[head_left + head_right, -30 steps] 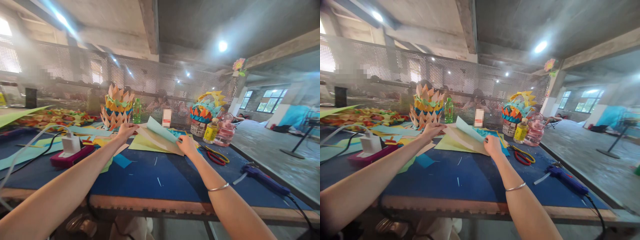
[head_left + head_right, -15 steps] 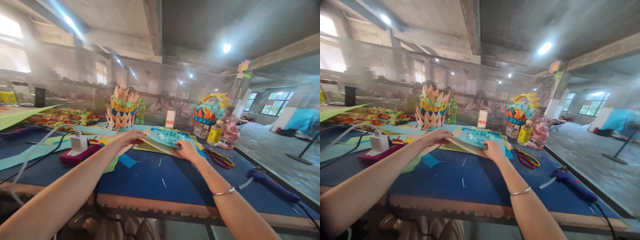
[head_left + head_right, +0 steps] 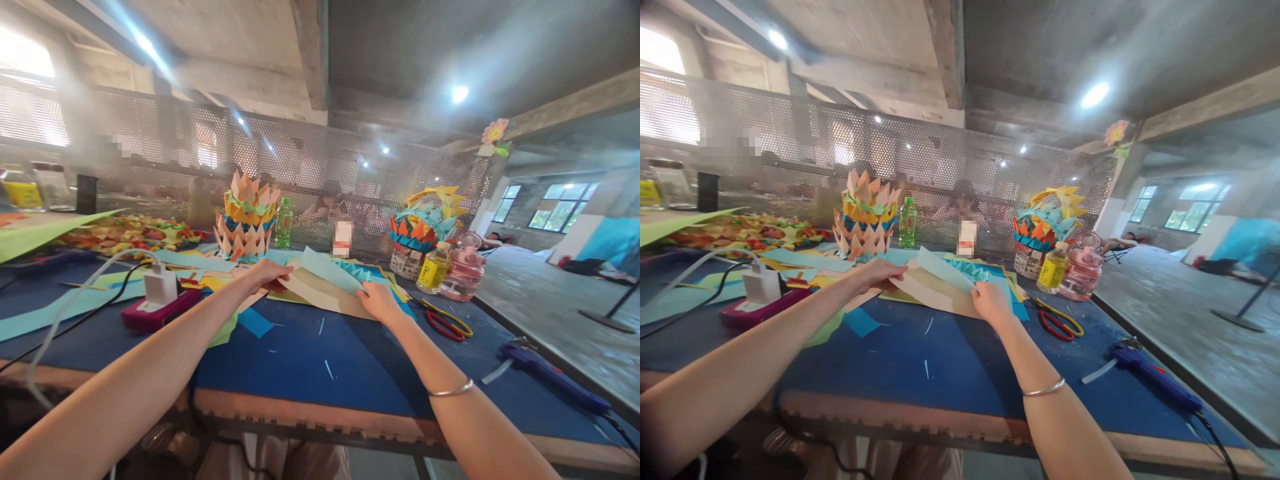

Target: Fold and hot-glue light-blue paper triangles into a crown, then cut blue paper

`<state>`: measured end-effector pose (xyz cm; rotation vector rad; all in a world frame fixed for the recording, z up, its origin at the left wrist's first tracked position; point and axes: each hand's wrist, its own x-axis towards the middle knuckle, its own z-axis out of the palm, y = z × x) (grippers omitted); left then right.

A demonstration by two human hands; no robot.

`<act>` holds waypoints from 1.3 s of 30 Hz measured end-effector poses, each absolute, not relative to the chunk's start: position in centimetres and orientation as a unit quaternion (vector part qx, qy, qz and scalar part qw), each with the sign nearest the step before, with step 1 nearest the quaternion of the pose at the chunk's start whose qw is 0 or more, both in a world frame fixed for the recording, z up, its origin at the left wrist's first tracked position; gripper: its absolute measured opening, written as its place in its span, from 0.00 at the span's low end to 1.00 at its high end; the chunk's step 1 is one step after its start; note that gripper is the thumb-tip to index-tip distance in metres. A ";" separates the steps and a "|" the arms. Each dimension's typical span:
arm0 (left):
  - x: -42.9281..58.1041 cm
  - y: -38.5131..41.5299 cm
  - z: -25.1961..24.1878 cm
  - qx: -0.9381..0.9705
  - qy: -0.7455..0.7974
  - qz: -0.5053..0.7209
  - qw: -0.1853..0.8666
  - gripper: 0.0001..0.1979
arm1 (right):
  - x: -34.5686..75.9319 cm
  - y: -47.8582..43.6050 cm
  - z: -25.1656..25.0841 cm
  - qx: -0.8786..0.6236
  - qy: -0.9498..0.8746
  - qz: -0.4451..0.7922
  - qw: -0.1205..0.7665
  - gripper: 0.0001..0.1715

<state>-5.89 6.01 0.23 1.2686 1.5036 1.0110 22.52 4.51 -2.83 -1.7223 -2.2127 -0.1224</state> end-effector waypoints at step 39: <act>-5.4 3.9 1.8 0.580 0.418 0.329 0.617 0.16 | 22.7 4.0 -2.8 -0.608 -0.776 -0.028 0.166 0.15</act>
